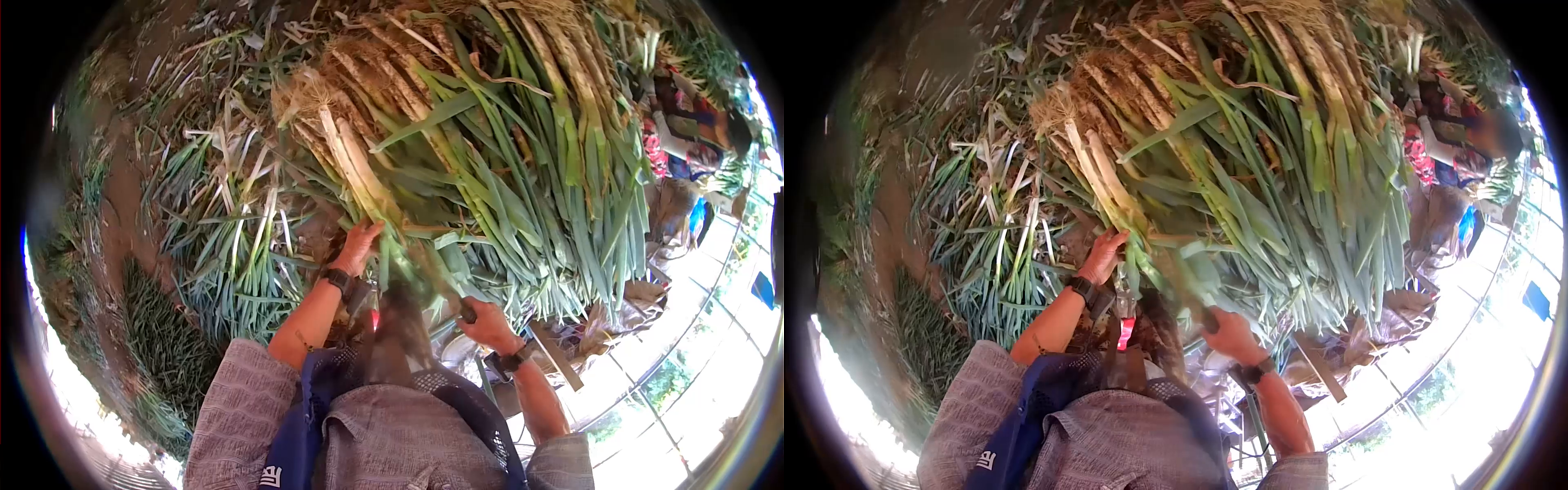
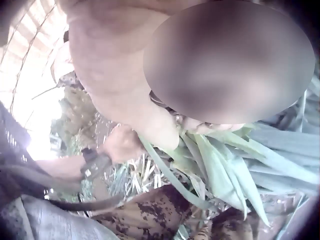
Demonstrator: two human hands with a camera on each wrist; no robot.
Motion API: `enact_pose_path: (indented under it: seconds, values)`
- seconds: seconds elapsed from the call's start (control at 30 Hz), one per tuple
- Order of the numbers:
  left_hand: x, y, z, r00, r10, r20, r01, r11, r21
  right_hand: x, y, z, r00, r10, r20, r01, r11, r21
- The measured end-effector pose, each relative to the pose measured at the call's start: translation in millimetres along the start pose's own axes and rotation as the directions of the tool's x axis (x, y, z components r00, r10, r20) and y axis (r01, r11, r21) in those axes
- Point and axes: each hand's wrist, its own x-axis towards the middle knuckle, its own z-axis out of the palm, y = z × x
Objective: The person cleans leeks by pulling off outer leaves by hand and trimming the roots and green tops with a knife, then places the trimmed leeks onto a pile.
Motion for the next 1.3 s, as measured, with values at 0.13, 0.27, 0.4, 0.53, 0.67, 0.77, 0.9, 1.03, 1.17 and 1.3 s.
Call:
enact_pose_path:
  seconds: [0.13, 0.27, 0.4, 0.53, 0.67, 0.77, 0.9, 1.03, 1.17, 1.3]
  values:
    - [13, 1, 11, 0.975, -0.069, -0.209, 0.087, 0.993, 0.075, -10, 6, 9, 0.999, -0.036, -0.009, 0.034, 0.985, -0.166]
    - [17, -10, 1, 0.985, -0.051, -0.162, 0.061, 0.996, 0.059, 7, 0, 18, 0.998, 0.016, -0.062, -0.027, 0.986, -0.166]
    - [36, -35, -27, 0.984, -0.056, -0.169, 0.06, 0.998, 0.02, 24, -7, 18, 0.994, -0.081, 0.069, 0.093, 0.978, -0.188]
    - [29, -30, -30, 0.984, -0.101, -0.149, 0.064, 0.971, -0.231, 35, -21, 16, 0.994, -0.101, 0.045, 0.108, 0.975, -0.197]
    - [12, -13, -15, 0.989, -0.072, -0.133, 0.02, 0.933, -0.36, 42, -31, 14, 0.991, -0.096, 0.09, 0.113, 0.973, -0.202]
    - [5, -13, -15, 0.994, -0.006, -0.106, -0.034, 0.927, -0.373, 44, -38, 17, 0.993, -0.092, 0.077, 0.103, 0.982, -0.156]
    - [7, -10, -23, 0.998, -0.023, -0.065, 0.0, 0.944, -0.33, 56, -43, 27, 0.995, -0.08, 0.066, 0.091, 0.977, -0.192]
    - [7, -2, -25, 0.994, -0.073, -0.085, 0.038, 0.934, -0.354, 65, -54, 27, 0.996, -0.06, 0.072, 0.075, 0.97, -0.231]
    - [7, 2, -21, 0.996, -0.051, -0.071, 0.024, 0.94, -0.34, 71, -64, 24, 0.994, -0.11, -0.012, 0.104, 0.964, -0.243]
    - [1, 8, -18, 0.997, -0.018, -0.079, -0.01, 0.943, -0.334, 73, -73, 6, 0.988, -0.118, 0.099, 0.139, 0.96, -0.242]
